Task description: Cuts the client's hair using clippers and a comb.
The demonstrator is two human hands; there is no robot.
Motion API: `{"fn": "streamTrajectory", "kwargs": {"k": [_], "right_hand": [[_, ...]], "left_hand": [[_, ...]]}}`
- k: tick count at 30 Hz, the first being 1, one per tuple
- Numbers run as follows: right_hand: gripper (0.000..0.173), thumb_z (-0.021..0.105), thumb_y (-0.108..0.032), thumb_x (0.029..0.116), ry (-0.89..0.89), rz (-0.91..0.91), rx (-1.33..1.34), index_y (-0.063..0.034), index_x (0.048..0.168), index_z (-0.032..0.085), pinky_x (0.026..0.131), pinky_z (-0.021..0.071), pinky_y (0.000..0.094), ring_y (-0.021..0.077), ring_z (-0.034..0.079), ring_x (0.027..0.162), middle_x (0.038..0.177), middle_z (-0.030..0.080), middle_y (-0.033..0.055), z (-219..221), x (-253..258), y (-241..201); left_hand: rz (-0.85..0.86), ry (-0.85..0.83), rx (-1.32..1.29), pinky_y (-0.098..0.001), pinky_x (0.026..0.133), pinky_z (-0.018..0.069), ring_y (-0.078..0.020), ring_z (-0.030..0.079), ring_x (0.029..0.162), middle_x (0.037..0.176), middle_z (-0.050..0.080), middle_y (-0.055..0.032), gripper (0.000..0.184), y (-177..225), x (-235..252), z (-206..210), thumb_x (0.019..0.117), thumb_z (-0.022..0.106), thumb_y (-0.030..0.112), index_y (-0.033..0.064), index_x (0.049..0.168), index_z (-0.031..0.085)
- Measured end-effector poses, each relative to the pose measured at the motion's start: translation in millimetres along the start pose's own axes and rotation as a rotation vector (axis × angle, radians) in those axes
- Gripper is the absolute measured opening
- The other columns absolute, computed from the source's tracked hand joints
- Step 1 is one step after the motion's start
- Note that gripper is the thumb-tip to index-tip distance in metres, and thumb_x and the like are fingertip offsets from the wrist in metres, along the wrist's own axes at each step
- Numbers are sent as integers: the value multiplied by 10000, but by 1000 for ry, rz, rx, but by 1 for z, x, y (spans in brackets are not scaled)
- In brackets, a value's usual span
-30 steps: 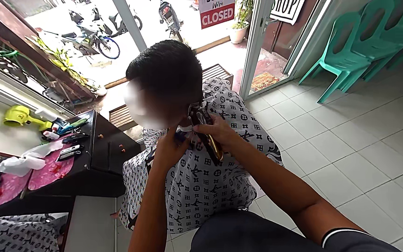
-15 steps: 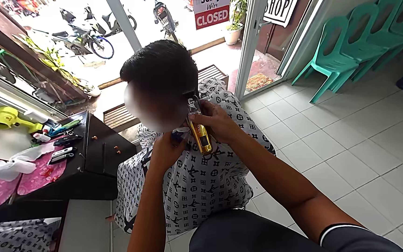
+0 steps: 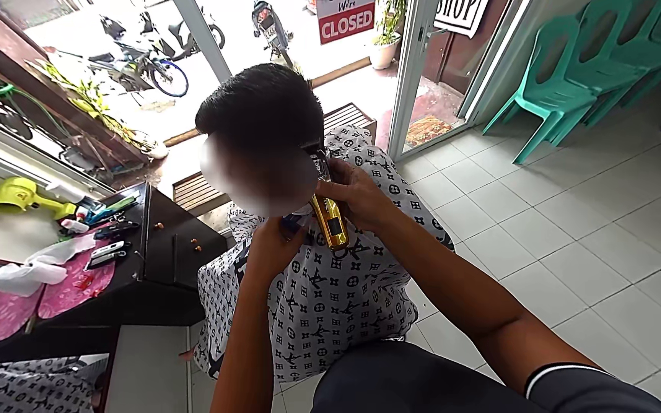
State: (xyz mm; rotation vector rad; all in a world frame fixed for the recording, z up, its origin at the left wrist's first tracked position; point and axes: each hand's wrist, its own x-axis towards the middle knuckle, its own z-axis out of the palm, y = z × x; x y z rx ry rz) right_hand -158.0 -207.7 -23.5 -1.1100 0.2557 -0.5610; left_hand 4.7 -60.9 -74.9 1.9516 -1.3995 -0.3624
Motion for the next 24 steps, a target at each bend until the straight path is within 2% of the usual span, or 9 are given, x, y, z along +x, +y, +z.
{"fn": "streamTrajectory", "kwargs": {"k": [1,4,8,13,17,21,23,24], "right_hand": [[506,660,-82,951,1,-6,-4,-2,1403,446,814,624,419,266,707,963,1143,654,176,0,0,-1],[448,668,-122,955,28,74,11,-35,1359,495,729,636,438,278,723,891,1089,677,171,-2,-2,0],[506,656,-101,953,10,30,16,-22,1405,442,789,629,454,284,711,954,1138,658,172,0,0,-4],[487,672,-116,961,12,84,-1,-43,1398,470,733,633,424,278,721,909,1133,673,172,-1,-4,3],[531,672,-73,951,-4,20,10,3,1418,431,834,621,434,279,705,988,1164,654,185,4,0,-1],[508,695,-99,953,3,67,-8,-30,1400,464,781,626,410,259,716,936,1149,669,169,2,-3,3],[530,689,-105,950,-3,63,24,-23,1416,449,794,624,423,268,710,957,1161,660,173,-1,-3,2],[537,685,-111,942,3,26,51,-24,1416,448,799,624,425,267,708,960,1156,657,170,-3,-4,1]], "left_hand": [[-1,-1,5,-359,623,586,-131,669,600,774,725,-55,831,0,0,0,944,737,257,262,1632,272],[2,6,8,-364,626,595,-136,676,600,780,727,-58,833,-1,2,0,944,735,270,273,1634,269],[-25,-6,35,-394,643,595,-157,693,628,803,739,-68,826,3,0,-1,946,735,260,258,1631,273],[-48,-7,28,-375,657,603,-148,705,649,852,755,-69,827,4,1,-2,945,730,249,270,1632,271],[-21,5,19,-367,638,595,-143,693,631,821,745,-68,825,3,0,0,940,737,246,238,1628,284],[-3,3,18,-358,654,609,-137,705,646,830,749,-66,830,0,1,-1,935,743,254,250,1629,287],[26,31,25,-364,647,602,-134,704,645,827,749,-63,799,3,-2,-1,933,737,266,229,1616,324],[48,72,9,-356,650,607,-122,711,660,849,757,-52,740,8,-4,-2,931,740,271,213,1583,394]]}}
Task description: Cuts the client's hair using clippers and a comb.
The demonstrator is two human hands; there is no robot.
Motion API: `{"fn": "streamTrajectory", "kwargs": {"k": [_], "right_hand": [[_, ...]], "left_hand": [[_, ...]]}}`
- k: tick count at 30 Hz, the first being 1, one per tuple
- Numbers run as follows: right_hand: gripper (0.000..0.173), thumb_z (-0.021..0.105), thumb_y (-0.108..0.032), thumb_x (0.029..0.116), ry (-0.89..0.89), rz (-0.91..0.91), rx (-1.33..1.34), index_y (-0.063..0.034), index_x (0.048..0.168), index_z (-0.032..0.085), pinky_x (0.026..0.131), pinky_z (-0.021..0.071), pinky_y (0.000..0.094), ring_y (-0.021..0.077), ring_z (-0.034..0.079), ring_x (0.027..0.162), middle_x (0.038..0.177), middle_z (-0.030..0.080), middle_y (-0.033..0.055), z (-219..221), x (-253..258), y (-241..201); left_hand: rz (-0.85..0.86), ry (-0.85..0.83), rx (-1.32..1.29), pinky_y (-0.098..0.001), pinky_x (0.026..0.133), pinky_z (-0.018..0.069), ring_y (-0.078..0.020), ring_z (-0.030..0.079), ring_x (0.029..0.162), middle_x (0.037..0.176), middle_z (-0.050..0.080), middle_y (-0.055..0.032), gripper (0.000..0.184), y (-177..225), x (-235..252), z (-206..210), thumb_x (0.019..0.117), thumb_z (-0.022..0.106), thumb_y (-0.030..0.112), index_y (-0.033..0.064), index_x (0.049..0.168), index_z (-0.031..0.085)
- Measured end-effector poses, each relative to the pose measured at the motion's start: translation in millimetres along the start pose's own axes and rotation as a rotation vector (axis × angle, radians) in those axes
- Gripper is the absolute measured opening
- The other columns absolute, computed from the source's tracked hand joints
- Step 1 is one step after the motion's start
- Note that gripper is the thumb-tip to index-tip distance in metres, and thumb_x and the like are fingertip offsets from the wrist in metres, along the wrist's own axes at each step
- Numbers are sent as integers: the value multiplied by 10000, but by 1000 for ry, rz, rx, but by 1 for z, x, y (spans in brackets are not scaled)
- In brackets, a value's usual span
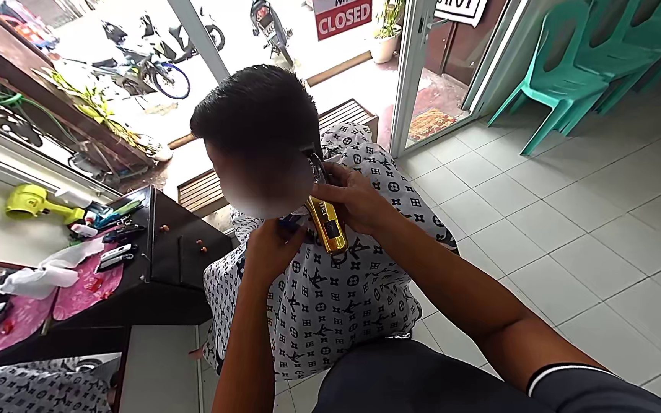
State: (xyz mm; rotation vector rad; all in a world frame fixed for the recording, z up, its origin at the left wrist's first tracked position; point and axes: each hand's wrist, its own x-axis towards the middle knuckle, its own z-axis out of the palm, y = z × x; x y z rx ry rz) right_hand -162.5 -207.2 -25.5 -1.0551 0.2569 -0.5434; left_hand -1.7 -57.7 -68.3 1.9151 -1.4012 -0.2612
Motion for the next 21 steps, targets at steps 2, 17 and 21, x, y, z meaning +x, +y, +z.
{"fn": "streamTrajectory", "kwargs": {"k": [2,17,21], "right_hand": [[517,671,-146,948,39,-87,74,-55,1415,471,795,626,396,229,710,939,1144,671,140,-7,-7,-4],[426,715,-112,873,161,-5,82,-61,1250,523,534,579,259,143,646,592,939,685,111,-56,-49,31],[457,681,-265,940,127,-13,-46,-82,1311,488,490,560,252,142,642,554,975,719,103,-54,-39,31]], "left_hand": [[93,155,-135,-284,690,624,-74,729,734,923,771,-11,501,15,-1,-6,933,745,220,136,1402,592],[169,328,-541,-294,806,640,-132,758,906,1063,777,-22,141,49,34,-27,1005,647,114,63,1098,740],[236,196,-226,-255,864,606,-45,724,915,1038,765,-13,160,43,36,-41,985,684,126,27,1095,744]]}}
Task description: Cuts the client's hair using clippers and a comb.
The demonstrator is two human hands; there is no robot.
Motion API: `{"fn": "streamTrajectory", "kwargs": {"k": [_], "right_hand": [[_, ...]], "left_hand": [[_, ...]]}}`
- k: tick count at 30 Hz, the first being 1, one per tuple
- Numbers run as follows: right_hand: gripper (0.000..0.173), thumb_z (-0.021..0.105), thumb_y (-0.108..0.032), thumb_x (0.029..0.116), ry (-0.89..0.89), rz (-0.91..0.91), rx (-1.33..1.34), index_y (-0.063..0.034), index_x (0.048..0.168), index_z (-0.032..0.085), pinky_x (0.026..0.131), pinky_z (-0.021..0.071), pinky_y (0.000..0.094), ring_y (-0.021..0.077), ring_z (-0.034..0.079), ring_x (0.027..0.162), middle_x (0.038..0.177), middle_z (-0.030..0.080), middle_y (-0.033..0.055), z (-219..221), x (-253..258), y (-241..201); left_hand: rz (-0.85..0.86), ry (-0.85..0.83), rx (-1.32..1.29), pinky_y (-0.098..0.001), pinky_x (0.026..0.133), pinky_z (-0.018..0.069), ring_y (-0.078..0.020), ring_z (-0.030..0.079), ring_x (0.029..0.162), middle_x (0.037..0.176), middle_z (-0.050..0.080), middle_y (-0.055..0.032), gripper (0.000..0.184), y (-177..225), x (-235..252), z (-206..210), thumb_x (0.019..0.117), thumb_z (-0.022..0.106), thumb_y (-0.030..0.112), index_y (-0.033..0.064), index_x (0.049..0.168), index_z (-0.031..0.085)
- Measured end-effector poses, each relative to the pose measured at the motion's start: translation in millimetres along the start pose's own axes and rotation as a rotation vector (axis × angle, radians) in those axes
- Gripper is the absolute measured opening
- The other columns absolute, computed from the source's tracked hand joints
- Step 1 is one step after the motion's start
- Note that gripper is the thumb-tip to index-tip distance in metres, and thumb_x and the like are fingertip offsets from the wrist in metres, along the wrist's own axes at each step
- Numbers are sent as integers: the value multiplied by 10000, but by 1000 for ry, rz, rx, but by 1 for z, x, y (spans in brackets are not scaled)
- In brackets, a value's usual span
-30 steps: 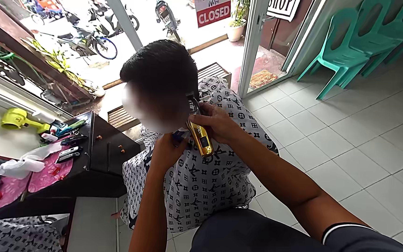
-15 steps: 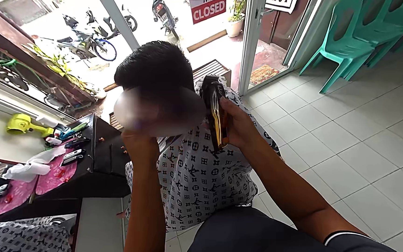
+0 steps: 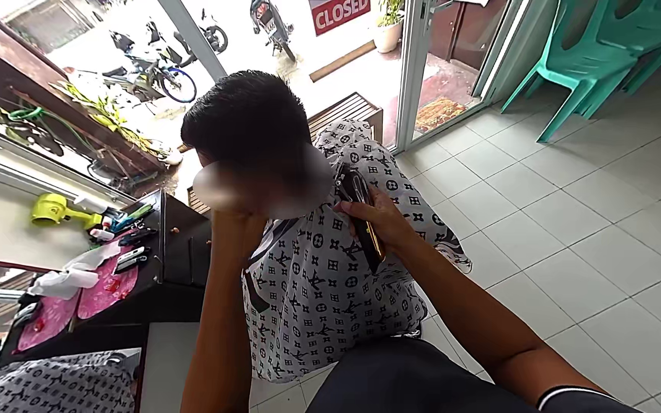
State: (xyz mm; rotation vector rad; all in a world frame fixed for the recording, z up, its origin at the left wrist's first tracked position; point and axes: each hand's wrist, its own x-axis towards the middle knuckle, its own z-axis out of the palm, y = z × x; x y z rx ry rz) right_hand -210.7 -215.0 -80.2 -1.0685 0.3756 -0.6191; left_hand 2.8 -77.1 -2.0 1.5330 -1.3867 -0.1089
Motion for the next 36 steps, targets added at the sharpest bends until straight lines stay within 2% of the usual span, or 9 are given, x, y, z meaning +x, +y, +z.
{"fn": "streamTrajectory", "kwargs": {"k": [3,6,8,10,13,16,21,26,36], "right_hand": [[460,661,-312,964,-44,26,-27,-95,1332,490,488,555,244,129,641,556,978,727,86,1,7,-3],[365,572,-276,984,-80,50,165,-106,1298,493,602,622,333,174,686,667,952,687,90,2,18,0],[328,473,-315,999,-93,68,260,-146,1278,514,653,625,376,198,706,766,1002,687,82,2,21,-1],[333,453,-284,1014,-97,93,223,-126,1300,515,662,631,394,226,719,800,1035,695,111,2,24,-7],[346,538,-207,1013,-135,151,106,-75,1332,512,665,641,408,260,733,805,998,701,147,5,26,-16],[353,556,-218,1009,-180,176,116,-66,1326,528,667,639,424,269,733,817,1008,702,161,12,32,-12],[293,565,-201,1023,-202,214,97,-58,1277,539,671,639,404,254,734,811,988,702,150,28,37,-16],[415,612,-184,983,-182,127,57,-73,1366,500,673,642,416,262,731,834,1052,691,152,33,37,-13],[356,628,-157,983,-121,111,64,-47,1307,531,674,643,434,266,735,824,1017,701,155,56,32,-13]], "left_hand": [[22,52,-160,-264,830,627,-80,744,912,1061,776,-9,139,-1,-8,5,979,675,81,41,1090,749],[69,209,-212,-318,863,634,-127,749,939,1067,769,-42,157,-1,-2,24,999,649,80,3,1112,727],[39,110,2,-292,877,609,-78,730,932,1044,766,-41,182,-6,-7,28,1006,668,154,23,1104,749],[-14,-21,121,-295,815,616,-63,726,864,1004,764,-22,186,-14,-15,24,1004,677,212,78,1111,749],[-113,-212,180,-332,733,633,-108,729,774,1061,750,-44,464,-19,-21,13,985,706,221,183,1426,567],[-144,-284,365,-440,628,585,-202,680,648,897,730,-92,707,-18,-18,14,978,718,245,300,1591,370],[-169,-260,510,-518,578,528,-279,630,574,764,689,-129,615,-23,-26,10,984,709,246,257,1545,457],[-186,-238,444,-499,628,566,-264,673,629,822,712,-136,602,-36,-37,7,986,710,249,221,1536,468],[-205,-216,233,-420,643,597,-193,696,640,834,733,-98,662,-60,-41,10,964,741,263,246,1553,438]]}}
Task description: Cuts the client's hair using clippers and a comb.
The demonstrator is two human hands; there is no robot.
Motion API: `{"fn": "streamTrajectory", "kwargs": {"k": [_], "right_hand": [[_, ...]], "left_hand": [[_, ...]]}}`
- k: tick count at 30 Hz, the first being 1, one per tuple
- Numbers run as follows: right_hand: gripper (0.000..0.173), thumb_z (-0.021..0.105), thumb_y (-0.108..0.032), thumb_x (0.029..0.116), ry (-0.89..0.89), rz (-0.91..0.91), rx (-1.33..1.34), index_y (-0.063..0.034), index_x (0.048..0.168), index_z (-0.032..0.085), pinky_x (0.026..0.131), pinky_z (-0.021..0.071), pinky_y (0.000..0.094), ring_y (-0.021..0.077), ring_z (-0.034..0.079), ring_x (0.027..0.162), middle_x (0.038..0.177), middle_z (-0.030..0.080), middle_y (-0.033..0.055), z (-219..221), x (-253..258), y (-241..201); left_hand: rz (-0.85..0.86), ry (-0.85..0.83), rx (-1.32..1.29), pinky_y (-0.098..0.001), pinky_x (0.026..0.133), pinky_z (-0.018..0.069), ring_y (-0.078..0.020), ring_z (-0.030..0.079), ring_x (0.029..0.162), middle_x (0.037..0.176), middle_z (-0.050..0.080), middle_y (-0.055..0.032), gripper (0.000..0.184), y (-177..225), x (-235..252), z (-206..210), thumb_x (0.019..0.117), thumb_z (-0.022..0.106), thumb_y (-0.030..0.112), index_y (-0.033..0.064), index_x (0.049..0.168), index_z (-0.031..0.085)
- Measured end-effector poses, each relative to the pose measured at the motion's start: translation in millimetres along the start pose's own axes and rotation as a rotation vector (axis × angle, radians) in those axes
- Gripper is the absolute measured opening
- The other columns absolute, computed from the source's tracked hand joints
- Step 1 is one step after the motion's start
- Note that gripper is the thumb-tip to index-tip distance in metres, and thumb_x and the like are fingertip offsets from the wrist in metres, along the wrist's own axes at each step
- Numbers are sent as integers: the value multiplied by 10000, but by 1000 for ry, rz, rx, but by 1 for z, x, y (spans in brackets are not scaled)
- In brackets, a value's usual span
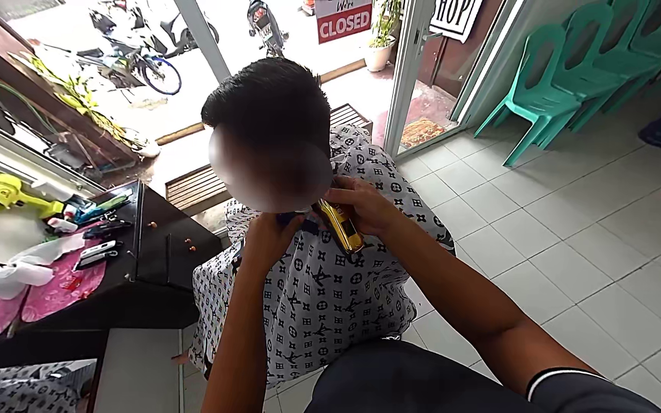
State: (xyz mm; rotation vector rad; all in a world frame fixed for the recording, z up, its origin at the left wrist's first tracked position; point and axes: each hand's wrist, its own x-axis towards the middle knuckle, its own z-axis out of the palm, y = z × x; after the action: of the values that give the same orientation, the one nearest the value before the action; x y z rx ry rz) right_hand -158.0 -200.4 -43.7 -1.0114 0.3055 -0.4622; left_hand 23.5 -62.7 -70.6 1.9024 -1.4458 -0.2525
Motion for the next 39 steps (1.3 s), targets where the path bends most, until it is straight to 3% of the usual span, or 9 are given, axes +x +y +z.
{"fn": "streamTrajectory", "kwargs": {"k": [6,10,13,16,19,22,33,39], "right_hand": [[433,666,-119,971,31,-20,-66,-34,1357,490,715,644,430,263,728,848,1073,684,161,21,-3,1],[541,683,-93,949,72,-85,-159,-50,1431,443,784,628,455,284,709,961,1222,645,167,33,-1,8],[499,686,-81,956,93,-47,-150,-34,1399,461,755,635,472,300,717,929,1173,658,179,41,-2,8],[557,703,-92,947,116,-82,-205,-43,1435,439,806,624,432,273,705,975,1217,644,165,47,-3,10],[507,691,-79,960,145,-46,-191,-34,1406,455,764,634,449,287,717,930,1175,656,171,54,-4,10],[544,692,-77,955,164,-89,-217,-47,1433,434,797,627,425,271,707,974,1216,641,161,60,-4,12],[523,695,-78,955,240,-104,-217,-41,1414,448,753,635,441,275,718,921,1185,654,164,79,-2,22],[496,694,-74,956,265,-92,-195,-36,1394,464,749,633,439,274,717,926,1165,660,160,87,0,24]], "left_hand": [[22,-28,-67,-441,705,616,-207,724,710,910,745,-116,675,-9,1,-2,957,748,284,204,1551,436],[21,-49,-68,-443,702,596,-213,706,709,890,736,-129,647,-12,2,-5,964,737,223,154,1538,447],[27,-68,-80,-463,735,596,-222,713,745,922,737,-129,621,-18,3,-7,970,726,224,146,1526,459],[62,-90,-115,-457,772,602,-205,724,790,963,742,-116,587,-25,6,-7,957,736,193,136,1488,492],[100,-115,-168,-457,781,601,-206,720,808,999,734,-123,606,-32,9,-9,947,738,172,157,1497,485],[127,-160,-224,-432,796,609,-188,730,837,1037,737,-116,643,-38,11,-12,934,744,149,159,1512,463],[130,-268,-393,-329,834,602,-112,718,879,1091,722,-96,615,-41,19,-20,897,743,38,91,1454,488],[138,-281,-405,-299,805,595,-85,705,831,999,726,-81,580,-44,20,-20,886,720,6,44,1418,492]]}}
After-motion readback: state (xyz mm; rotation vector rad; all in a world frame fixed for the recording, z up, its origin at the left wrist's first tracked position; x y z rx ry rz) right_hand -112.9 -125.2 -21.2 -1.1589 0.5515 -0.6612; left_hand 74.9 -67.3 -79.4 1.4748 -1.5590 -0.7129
